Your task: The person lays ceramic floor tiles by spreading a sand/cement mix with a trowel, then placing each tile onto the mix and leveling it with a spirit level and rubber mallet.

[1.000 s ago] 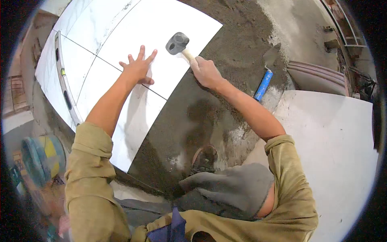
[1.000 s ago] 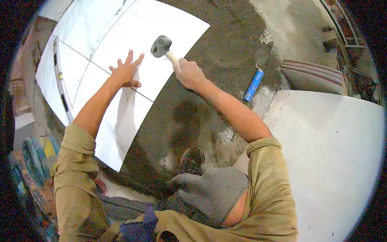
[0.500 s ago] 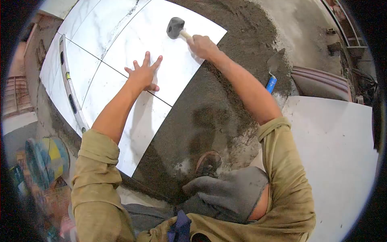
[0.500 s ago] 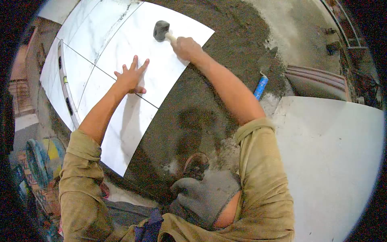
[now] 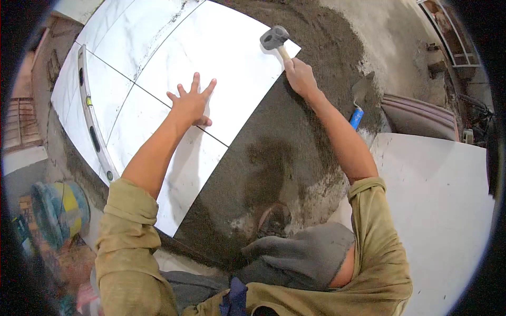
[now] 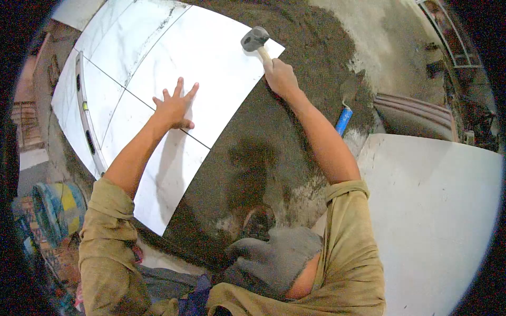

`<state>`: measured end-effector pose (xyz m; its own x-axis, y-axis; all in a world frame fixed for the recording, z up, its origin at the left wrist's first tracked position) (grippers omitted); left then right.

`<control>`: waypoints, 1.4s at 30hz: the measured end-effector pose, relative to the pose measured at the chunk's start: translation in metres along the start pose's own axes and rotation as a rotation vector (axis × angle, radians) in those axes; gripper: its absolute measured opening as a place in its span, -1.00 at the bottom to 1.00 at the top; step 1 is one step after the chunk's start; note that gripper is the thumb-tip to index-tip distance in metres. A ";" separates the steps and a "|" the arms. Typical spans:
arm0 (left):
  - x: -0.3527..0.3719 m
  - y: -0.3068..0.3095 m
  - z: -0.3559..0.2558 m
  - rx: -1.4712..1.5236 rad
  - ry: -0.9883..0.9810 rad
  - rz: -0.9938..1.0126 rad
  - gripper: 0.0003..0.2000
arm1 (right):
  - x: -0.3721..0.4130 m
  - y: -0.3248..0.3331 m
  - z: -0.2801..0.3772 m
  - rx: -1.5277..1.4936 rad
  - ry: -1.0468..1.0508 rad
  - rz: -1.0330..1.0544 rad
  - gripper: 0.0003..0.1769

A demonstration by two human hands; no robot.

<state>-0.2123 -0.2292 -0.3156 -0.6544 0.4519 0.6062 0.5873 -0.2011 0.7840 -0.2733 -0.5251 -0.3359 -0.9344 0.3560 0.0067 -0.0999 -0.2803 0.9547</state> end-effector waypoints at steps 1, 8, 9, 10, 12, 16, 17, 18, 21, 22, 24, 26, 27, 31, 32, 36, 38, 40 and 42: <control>0.000 0.000 0.000 0.003 -0.006 -0.006 0.22 | 0.002 -0.006 -0.006 -0.038 -0.052 0.015 -0.46; 0.000 0.000 -0.001 0.001 -0.008 -0.014 0.22 | -0.009 -0.017 0.061 0.156 0.171 0.031 -0.63; 0.001 0.000 0.000 0.012 -0.018 -0.021 0.23 | -0.017 -0.022 0.081 0.125 0.212 0.020 -0.65; 0.000 0.000 0.001 0.023 -0.028 -0.028 0.23 | -0.027 -0.030 0.102 0.093 0.253 0.009 -0.67; -0.003 -0.001 0.001 0.004 -0.030 -0.031 0.26 | -0.048 -0.054 0.136 -0.119 0.258 -0.105 -0.73; -0.003 -0.001 0.002 -0.008 -0.035 -0.060 0.23 | -0.054 -0.062 0.188 -0.276 0.019 -0.179 -0.78; -0.003 -0.002 0.003 -0.012 -0.035 -0.062 0.23 | -0.056 -0.072 0.194 -0.288 0.030 -0.180 -0.79; -0.004 -0.002 0.005 0.001 -0.040 -0.079 0.20 | -0.060 -0.081 0.192 -0.290 0.031 -0.181 -0.79; -0.001 -0.004 0.007 0.039 -0.057 -0.137 0.14 | -0.047 -0.056 0.192 0.129 0.188 -0.094 -0.77; 0.001 -0.005 0.009 0.070 -0.065 -0.181 0.11 | -0.047 -0.052 0.169 0.167 0.199 -0.112 -0.70; 0.000 -0.006 0.012 0.089 -0.072 -0.202 0.11 | -0.040 -0.051 0.114 0.241 0.175 -0.012 -0.32; -0.001 -0.002 0.011 0.105 -0.086 -0.225 0.10 | -0.042 -0.048 0.094 0.457 0.331 -0.172 -0.34; -0.002 -0.001 0.010 0.103 -0.082 -0.219 0.10 | -0.050 -0.048 0.092 0.470 0.334 -0.115 -0.35; 0.001 -0.006 0.012 0.094 -0.093 -0.231 0.10 | -0.068 -0.038 0.085 0.495 0.300 -0.047 -0.36; 0.001 -0.005 0.012 0.083 -0.108 -0.255 0.10 | -0.066 -0.040 0.081 0.496 0.303 -0.042 -0.36; -0.001 -0.007 0.015 0.083 -0.119 -0.260 0.11 | -0.020 -0.043 0.079 0.576 0.455 -0.044 -0.37; -0.004 -0.008 0.016 0.082 -0.111 -0.247 0.11 | 0.018 -0.048 0.083 0.544 0.574 0.001 -0.40; -0.001 -0.005 0.014 0.115 -0.106 -0.224 0.10 | 0.060 -0.042 0.093 0.576 0.627 0.079 -0.39; 0.000 -0.002 0.014 0.135 -0.097 -0.206 0.09 | 0.072 -0.031 0.099 0.550 0.634 0.123 -0.38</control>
<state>-0.2069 -0.2167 -0.3189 -0.7217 0.5540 0.4150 0.5093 0.0188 0.8604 -0.3035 -0.4028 -0.3351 -0.9591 -0.2615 0.1087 0.0421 0.2478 0.9679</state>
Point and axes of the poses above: each hand's wrist, its own x-axis away from the middle knuckle, its own y-axis out of the back of the hand, z = x × y, the point moved 6 cm from there along -x, towards the middle knuckle, and after that the axes turned 13 degrees about x, right-handed, at the moved point
